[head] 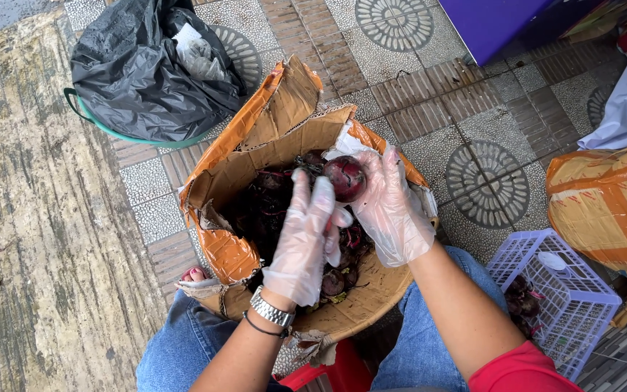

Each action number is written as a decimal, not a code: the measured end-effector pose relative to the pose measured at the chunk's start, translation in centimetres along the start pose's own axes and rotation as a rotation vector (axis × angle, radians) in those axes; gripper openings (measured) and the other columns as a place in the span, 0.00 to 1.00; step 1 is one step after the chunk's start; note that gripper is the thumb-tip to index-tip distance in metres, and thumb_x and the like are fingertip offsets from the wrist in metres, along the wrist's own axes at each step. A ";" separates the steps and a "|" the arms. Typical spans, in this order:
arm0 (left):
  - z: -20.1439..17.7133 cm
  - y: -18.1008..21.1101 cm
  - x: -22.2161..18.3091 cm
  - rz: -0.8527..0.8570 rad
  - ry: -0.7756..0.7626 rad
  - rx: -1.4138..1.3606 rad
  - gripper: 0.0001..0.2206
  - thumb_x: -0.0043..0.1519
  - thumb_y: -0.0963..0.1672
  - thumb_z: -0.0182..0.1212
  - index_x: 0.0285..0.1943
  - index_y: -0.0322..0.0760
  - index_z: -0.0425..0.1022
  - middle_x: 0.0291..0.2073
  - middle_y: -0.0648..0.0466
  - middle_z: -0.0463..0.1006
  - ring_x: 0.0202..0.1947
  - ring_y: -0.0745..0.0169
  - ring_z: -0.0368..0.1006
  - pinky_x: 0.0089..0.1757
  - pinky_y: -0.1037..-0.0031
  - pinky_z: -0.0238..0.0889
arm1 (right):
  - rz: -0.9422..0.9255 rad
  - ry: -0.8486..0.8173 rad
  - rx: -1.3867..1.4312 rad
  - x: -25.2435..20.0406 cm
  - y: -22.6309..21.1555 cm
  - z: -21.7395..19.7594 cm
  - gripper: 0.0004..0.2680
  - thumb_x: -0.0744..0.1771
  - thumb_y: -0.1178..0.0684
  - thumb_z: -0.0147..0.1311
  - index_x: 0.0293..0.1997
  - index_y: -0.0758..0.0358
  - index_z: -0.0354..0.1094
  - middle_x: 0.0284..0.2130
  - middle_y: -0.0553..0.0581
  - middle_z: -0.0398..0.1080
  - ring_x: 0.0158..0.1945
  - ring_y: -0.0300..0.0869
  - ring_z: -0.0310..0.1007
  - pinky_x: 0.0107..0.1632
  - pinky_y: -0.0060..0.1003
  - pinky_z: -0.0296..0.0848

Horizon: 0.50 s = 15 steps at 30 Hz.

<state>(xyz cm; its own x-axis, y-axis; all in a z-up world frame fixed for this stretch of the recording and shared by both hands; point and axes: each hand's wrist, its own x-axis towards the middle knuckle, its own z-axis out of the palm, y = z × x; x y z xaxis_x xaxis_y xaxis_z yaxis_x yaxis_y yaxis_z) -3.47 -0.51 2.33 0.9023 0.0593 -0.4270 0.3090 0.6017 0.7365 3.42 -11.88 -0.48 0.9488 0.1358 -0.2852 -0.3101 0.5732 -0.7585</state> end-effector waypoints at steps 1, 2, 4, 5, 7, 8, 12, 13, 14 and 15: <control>0.0 0.0 -0.1 0.001 0.003 -0.002 0.41 0.62 0.56 0.56 0.80 0.42 0.39 0.23 0.48 0.73 0.10 0.69 0.56 0.07 0.77 0.58 | 0.003 -0.002 -0.001 -1.2 -0.4 1.0 0.20 0.69 0.31 0.40 0.46 0.59 0.65 0.40 0.56 0.68 0.43 0.43 0.69 0.49 0.38 0.75; 0.0 0.0 -0.3 -0.023 -0.047 0.089 0.40 0.63 0.55 0.56 0.80 0.45 0.38 0.23 0.47 0.73 0.10 0.68 0.58 0.09 0.77 0.58 | -0.010 -0.027 -0.115 -2.3 -0.7 2.1 0.20 0.70 0.31 0.35 0.48 0.58 0.64 0.40 0.56 0.67 0.43 0.43 0.68 0.50 0.35 0.74; -0.1 -0.2 -0.4 -0.046 -0.095 0.178 0.40 0.63 0.55 0.55 0.81 0.48 0.36 0.23 0.46 0.74 0.11 0.67 0.60 0.11 0.77 0.59 | -0.021 -0.054 -0.229 -3.0 -0.6 2.5 0.21 0.70 0.31 0.30 0.51 0.57 0.62 0.40 0.56 0.66 0.43 0.42 0.67 0.52 0.32 0.72; -0.2 -0.4 -0.3 -0.051 -0.077 0.171 0.39 0.63 0.54 0.56 0.81 0.51 0.38 0.23 0.46 0.73 0.11 0.66 0.60 0.11 0.77 0.59 | 0.009 -0.023 -0.118 -2.4 -0.1 2.0 0.20 0.70 0.31 0.36 0.50 0.57 0.64 0.40 0.57 0.68 0.42 0.45 0.70 0.46 0.34 0.74; -0.3 -0.5 0.0 -0.056 -0.060 0.163 0.38 0.63 0.54 0.56 0.81 0.54 0.40 0.22 0.46 0.73 0.11 0.66 0.60 0.12 0.78 0.58 | 0.039 0.008 -0.007 -1.2 0.5 0.8 0.19 0.69 0.32 0.41 0.49 0.57 0.66 0.41 0.58 0.70 0.41 0.48 0.72 0.40 0.35 0.76; -0.4 -0.3 0.3 -0.061 -0.033 0.126 0.36 0.62 0.55 0.56 0.80 0.53 0.46 0.23 0.48 0.74 0.11 0.67 0.59 0.12 0.78 0.58 | 0.045 0.004 0.007 -0.6 0.5 0.2 0.17 0.69 0.33 0.44 0.49 0.57 0.66 0.40 0.57 0.70 0.39 0.47 0.72 0.39 0.34 0.75; -0.7 1.4 0.8 -0.024 0.142 -0.052 0.32 0.59 0.58 0.56 0.73 0.53 0.63 0.22 0.53 0.72 0.10 0.69 0.58 0.10 0.81 0.54 | 0.172 -0.032 0.189 2.4 0.6 -3.8 0.14 0.67 0.37 0.57 0.44 0.56 0.68 0.36 0.69 0.74 0.34 0.68 0.77 0.27 0.47 0.77; -1.0 1.6 1.0 -0.025 0.140 -0.052 0.32 0.59 0.58 0.56 0.73 0.53 0.63 0.22 0.53 0.72 0.10 0.69 0.58 0.10 0.81 0.54 | 0.170 -0.030 0.190 2.8 0.4 -4.5 0.14 0.67 0.37 0.57 0.44 0.56 0.68 0.36 0.69 0.74 0.34 0.68 0.77 0.27 0.47 0.77; -1.2 1.7 1.3 0.039 0.168 -0.121 0.28 0.62 0.55 0.55 0.70 0.48 0.66 0.21 0.53 0.72 0.09 0.70 0.58 0.10 0.81 0.55 | 0.180 0.016 0.201 3.2 0.2 -5.1 0.10 0.66 0.42 0.59 0.44 0.53 0.69 0.38 0.67 0.75 0.34 0.67 0.77 0.29 0.43 0.76; -1.5 1.9 1.5 0.103 0.197 -0.191 0.24 0.65 0.53 0.55 0.68 0.42 0.68 0.20 0.53 0.73 0.09 0.72 0.59 0.09 0.82 0.57 | 0.191 0.062 0.213 3.7 -0.1 -5.6 0.07 0.66 0.48 0.61 0.45 0.50 0.70 0.39 0.65 0.76 0.35 0.66 0.77 0.30 0.38 0.75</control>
<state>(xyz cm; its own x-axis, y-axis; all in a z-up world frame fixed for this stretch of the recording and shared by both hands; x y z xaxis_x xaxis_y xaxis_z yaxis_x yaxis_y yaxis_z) -2.00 1.96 2.32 0.8446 0.2702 -0.4623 0.1397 0.7222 0.6774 6.58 -15.98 -4.79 0.8671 0.2118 -0.4509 -0.4567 0.6996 -0.5495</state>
